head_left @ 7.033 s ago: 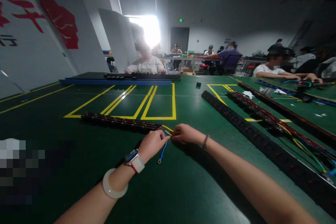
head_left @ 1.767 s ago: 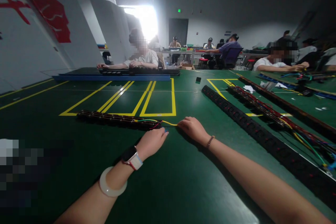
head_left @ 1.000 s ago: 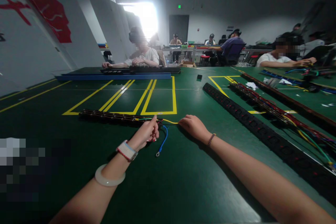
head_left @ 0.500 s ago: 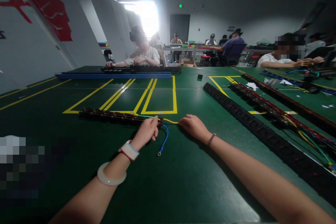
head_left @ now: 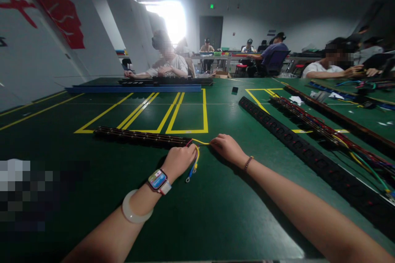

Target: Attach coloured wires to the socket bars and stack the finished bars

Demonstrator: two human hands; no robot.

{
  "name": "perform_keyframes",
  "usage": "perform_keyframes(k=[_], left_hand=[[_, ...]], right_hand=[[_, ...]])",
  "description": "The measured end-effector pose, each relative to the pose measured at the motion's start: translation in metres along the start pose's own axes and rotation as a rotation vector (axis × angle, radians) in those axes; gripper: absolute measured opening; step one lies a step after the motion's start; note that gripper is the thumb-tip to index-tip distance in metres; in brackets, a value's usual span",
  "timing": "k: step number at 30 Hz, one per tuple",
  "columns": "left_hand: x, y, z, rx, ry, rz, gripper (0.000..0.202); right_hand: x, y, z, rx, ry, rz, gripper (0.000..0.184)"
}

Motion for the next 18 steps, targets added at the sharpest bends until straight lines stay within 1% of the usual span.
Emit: perform_keyframes(k=[5,10,12,14,16,18], left_hand=[[-0.002,0.0,0.005,0.025,0.062,-0.065,0.038],[-0.006,0.002,0.01,0.093,0.302,-0.176,0.033],[-0.007,0.003,0.013,0.1,0.456,-0.213,0.032],[-0.006,0.002,0.018,0.086,0.666,-0.239,0.034],[-0.006,0.001,0.024,0.063,0.897,-0.26,0.036],[-0.005,-0.001,0.03,0.037,1.105,-0.297,0.036]], right_hand=[[-0.001,-0.002,0.0,-0.033,-0.082,0.047,0.023],[-0.004,-0.004,0.003,-0.117,-0.176,0.158,0.031],[-0.008,-0.003,0.005,-0.144,-0.175,0.181,0.037],[-0.011,-0.001,0.007,-0.167,-0.159,0.196,0.04],[-0.014,-0.001,0.009,-0.19,-0.131,0.206,0.034],[-0.016,-0.001,0.011,-0.204,-0.097,0.214,0.022]])
Point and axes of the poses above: each hand's wrist, its own y-axis away from the middle knuckle, its own z-axis out of the palm, x = y × z, the point moved 5 cm from there along -y, towards the middle knuckle, and after that the axes turned 6 degrees about z, right-handed, at the moved point
